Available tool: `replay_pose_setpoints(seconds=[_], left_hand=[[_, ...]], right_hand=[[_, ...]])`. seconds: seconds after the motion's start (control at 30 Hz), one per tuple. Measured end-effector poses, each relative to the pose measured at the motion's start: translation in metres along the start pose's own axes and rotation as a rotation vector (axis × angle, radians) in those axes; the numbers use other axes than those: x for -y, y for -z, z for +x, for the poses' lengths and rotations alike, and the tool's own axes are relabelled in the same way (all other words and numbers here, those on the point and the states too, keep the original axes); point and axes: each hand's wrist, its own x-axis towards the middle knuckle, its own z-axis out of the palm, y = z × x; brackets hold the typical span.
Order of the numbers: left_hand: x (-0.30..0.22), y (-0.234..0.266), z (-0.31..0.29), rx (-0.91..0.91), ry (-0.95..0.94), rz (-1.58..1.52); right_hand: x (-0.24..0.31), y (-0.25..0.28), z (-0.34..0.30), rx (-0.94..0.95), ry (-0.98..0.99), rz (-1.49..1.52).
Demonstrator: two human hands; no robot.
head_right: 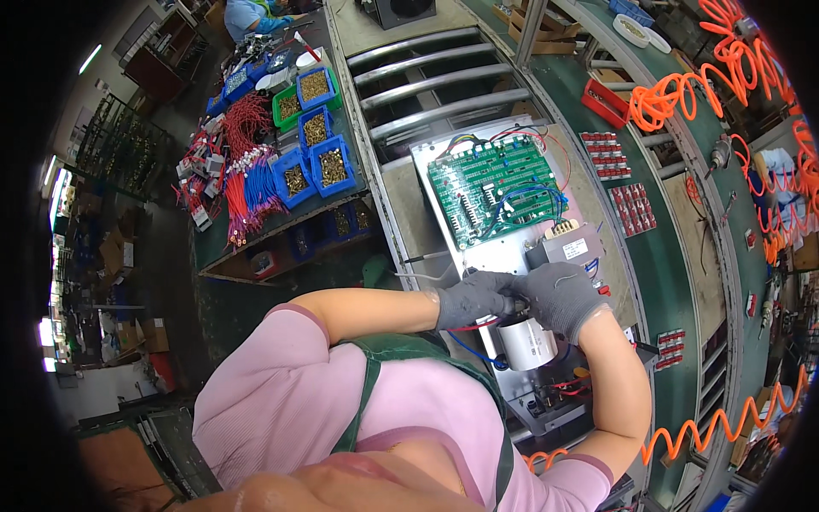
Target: Assembling electronic components into a chassis, including wiring a PCB and large capacitors.
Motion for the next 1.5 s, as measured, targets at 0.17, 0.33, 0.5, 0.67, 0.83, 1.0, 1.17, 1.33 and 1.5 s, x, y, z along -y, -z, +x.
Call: replay_pose_setpoints(seconds=[0.17, 0.33, 0.5, 0.67, 0.83, 1.0, 1.17, 1.33, 1.5], left_hand=[[-0.025, -0.010, -0.012, -0.089, 0.065, 0.248], [-0.006, -0.001, -0.007, -0.067, -0.089, 0.329], [-0.008, -0.003, -0.003, -0.105, 0.044, 0.311], [-0.017, -0.004, -0.010, -0.074, 0.012, 0.233], [-0.013, -0.006, -0.005, -0.111, 0.020, 0.308], [-0.010, 0.000, 0.001, -0.079, 0.073, 0.327], [-0.012, 0.001, -0.002, -0.096, 0.105, 0.236], [-0.008, 0.000, -0.004, -0.041, -0.038, 0.199], [-0.026, -0.002, -0.007, -0.060, 0.050, 0.446]], right_hand=[[-0.001, 0.000, -0.001, 0.021, -0.002, 0.003], [-0.002, 0.001, -0.001, 0.051, -0.003, 0.009], [0.006, 0.011, -0.002, 0.081, -0.049, 0.042], [0.001, 0.004, 0.000, 0.071, -0.043, 0.031], [0.002, 0.007, -0.003, 0.050, -0.031, 0.043], [0.003, 0.010, -0.004, 0.059, -0.047, 0.044], [0.004, 0.010, -0.002, 0.052, -0.049, 0.058], [-0.004, -0.001, -0.004, 0.036, -0.029, 0.102], [-0.006, -0.002, 0.001, 0.039, 0.016, 0.135]])
